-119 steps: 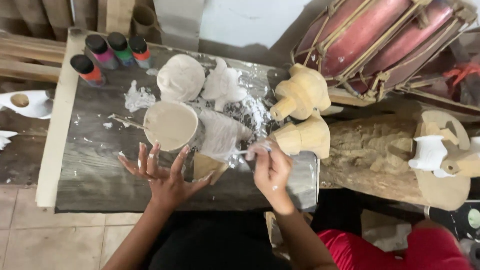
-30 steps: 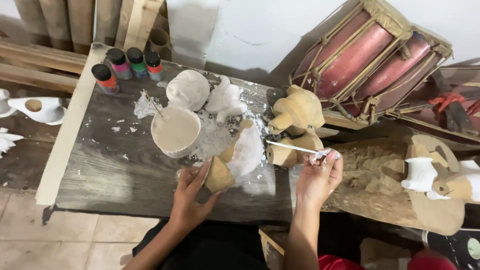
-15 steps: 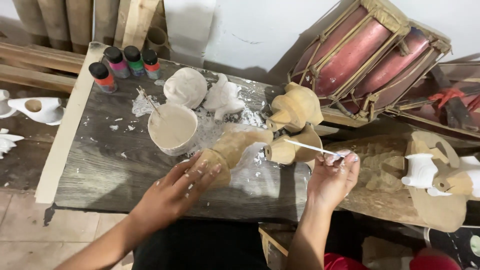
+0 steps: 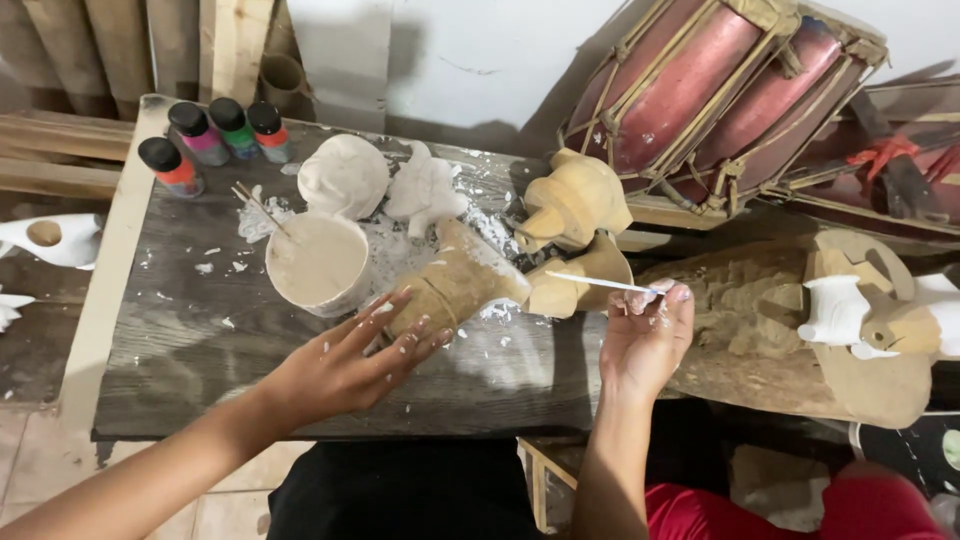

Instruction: Applying a white coating or plaster to wooden toy components using a small stick and hands.

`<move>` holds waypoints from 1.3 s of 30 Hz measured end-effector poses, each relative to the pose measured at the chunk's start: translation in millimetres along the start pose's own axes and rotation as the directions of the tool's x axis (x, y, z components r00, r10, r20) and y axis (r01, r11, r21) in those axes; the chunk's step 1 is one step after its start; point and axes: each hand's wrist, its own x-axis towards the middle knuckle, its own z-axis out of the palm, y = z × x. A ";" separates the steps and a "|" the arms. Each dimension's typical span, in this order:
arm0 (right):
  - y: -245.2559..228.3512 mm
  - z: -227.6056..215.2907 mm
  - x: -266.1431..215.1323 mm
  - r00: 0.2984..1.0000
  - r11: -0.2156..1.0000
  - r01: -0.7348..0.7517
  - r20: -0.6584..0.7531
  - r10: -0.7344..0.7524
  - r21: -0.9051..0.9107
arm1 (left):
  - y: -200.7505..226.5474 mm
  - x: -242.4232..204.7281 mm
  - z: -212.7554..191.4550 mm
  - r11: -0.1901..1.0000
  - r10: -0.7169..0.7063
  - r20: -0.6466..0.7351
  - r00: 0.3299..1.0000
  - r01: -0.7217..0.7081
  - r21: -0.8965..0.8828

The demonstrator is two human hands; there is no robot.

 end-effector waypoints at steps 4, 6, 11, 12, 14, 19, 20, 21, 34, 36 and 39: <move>3.8 1.0 1.9 1.000 1.000 -0.002 -0.009 0.002 -0.031 | -1.4 -4.1 13.0 1.000 -0.027 -0.041 0.999 0.028 0.010; 5.6 4.4 0.5 1.000 1.000 0.010 0.002 -0.010 -0.019 | -2.3 -1.5 16.2 0.999 -0.048 -0.040 0.998 0.048 0.004; 9.9 10.0 0.0 1.000 0.998 0.006 0.014 -0.005 -0.062 | 3.8 -16.5 26.2 0.997 -0.077 -0.029 0.997 0.078 0.013; 11.1 10.8 1.3 1.000 0.998 0.009 0.024 -0.008 -0.058 | 4.9 -19.1 28.5 0.997 -0.082 -0.025 0.996 0.082 0.014; 13.1 15.3 2.9 1.000 0.998 0.011 0.027 -0.009 -0.055 | 4.4 -21.0 33.4 0.996 -0.089 -0.037 0.995 0.090 0.002; 16.2 25.4 2.0 1.000 0.998 0.012 0.028 -0.011 -0.056 | 5.9 -32.0 37.9 0.995 -0.093 -0.039 0.995 0.094 0.017; 17.0 28.1 1.0 1.000 0.999 0.010 0.030 -0.009 -0.049 | 4.9 -34.9 40.3 0.996 -0.090 -0.058 0.994 0.090 0.007; 16.9 29.7 -1.9 1.000 0.999 0.002 0.030 0.000 -0.046 | 6.5 -38.0 40.8 0.996 -0.093 -0.072 0.993 0.093 -0.004; 27.8 31.5 -8.3 0.999 0.997 0.021 0.035 -0.018 -0.075 | 2.6 -64.5 42.1 0.997 -0.080 -0.033 0.996 0.081 0.001; 28.2 32.5 -9.6 0.999 0.997 0.017 0.037 -0.014 -0.076 | 7.5 -70.2 39.1 0.991 -0.116 0.006 0.993 0.116 -0.062; 23.7 37.2 -13.1 0.994 0.999 -0.037 0.102 0.039 -0.026 | 15.3 -97.7 24.9 0.990 -0.072 0.376 0.924 0.112 -0.087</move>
